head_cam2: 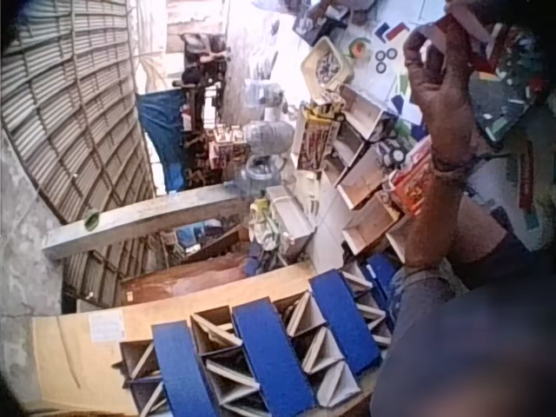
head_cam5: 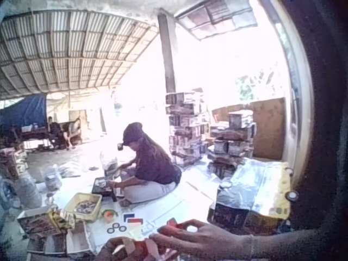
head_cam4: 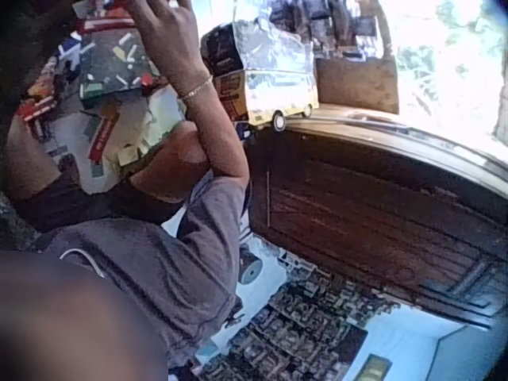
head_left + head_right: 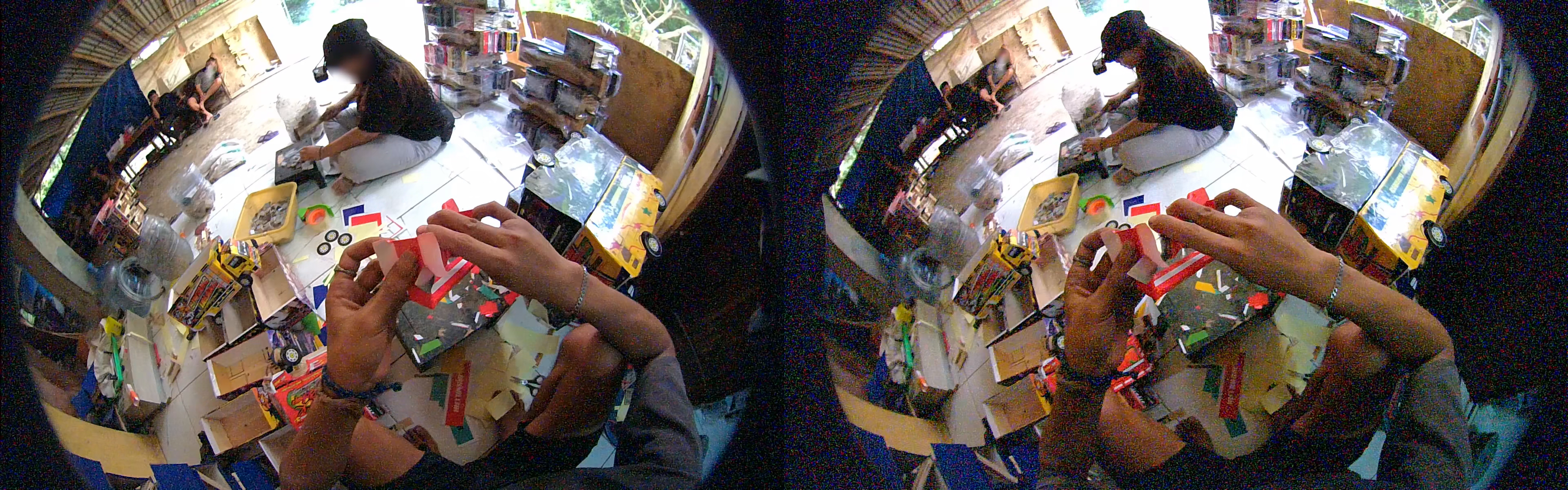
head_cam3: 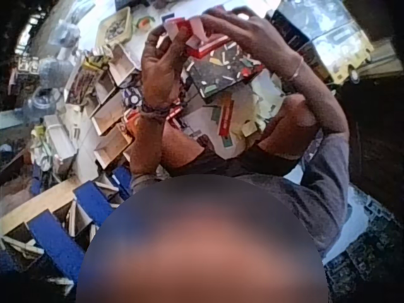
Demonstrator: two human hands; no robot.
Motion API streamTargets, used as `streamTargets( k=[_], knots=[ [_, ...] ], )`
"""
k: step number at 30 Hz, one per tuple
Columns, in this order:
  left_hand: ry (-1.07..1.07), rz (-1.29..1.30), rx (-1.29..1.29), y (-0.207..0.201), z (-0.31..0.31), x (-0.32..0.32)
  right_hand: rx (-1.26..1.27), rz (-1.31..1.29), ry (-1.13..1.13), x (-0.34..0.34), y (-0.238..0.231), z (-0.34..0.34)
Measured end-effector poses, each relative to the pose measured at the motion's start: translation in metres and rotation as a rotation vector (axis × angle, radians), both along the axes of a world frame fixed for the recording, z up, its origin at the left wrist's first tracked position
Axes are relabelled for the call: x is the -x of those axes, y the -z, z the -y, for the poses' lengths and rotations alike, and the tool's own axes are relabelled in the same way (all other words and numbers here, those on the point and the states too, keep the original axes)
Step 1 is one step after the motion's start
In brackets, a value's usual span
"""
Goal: The person assembles a small red paper frame by folding and taping pieces together. They then cut a red printed label and a white paper strip with scissors, folding and arranging the pieces on a cluttered work surface.
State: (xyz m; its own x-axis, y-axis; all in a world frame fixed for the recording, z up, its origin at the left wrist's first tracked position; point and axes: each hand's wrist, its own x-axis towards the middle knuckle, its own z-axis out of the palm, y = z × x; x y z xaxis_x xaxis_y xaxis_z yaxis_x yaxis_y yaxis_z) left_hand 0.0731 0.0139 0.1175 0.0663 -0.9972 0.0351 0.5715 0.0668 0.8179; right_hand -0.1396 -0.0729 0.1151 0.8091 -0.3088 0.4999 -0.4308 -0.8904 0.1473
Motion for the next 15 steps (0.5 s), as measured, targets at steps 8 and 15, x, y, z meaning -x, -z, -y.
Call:
streamTargets(
  k=[8, 15],
  knots=[
    [0.016, -0.016, 0.008, -0.0012, -0.0006, 0.0004, -0.033, -0.024, 0.026, -0.0005, -0.0059, -0.0022],
    [0.006, -0.037, 0.017, 0.0006, -0.0012, 0.0013, -0.039, -0.042, 0.051, 0.0001, -0.007, -0.0008]
  ],
)
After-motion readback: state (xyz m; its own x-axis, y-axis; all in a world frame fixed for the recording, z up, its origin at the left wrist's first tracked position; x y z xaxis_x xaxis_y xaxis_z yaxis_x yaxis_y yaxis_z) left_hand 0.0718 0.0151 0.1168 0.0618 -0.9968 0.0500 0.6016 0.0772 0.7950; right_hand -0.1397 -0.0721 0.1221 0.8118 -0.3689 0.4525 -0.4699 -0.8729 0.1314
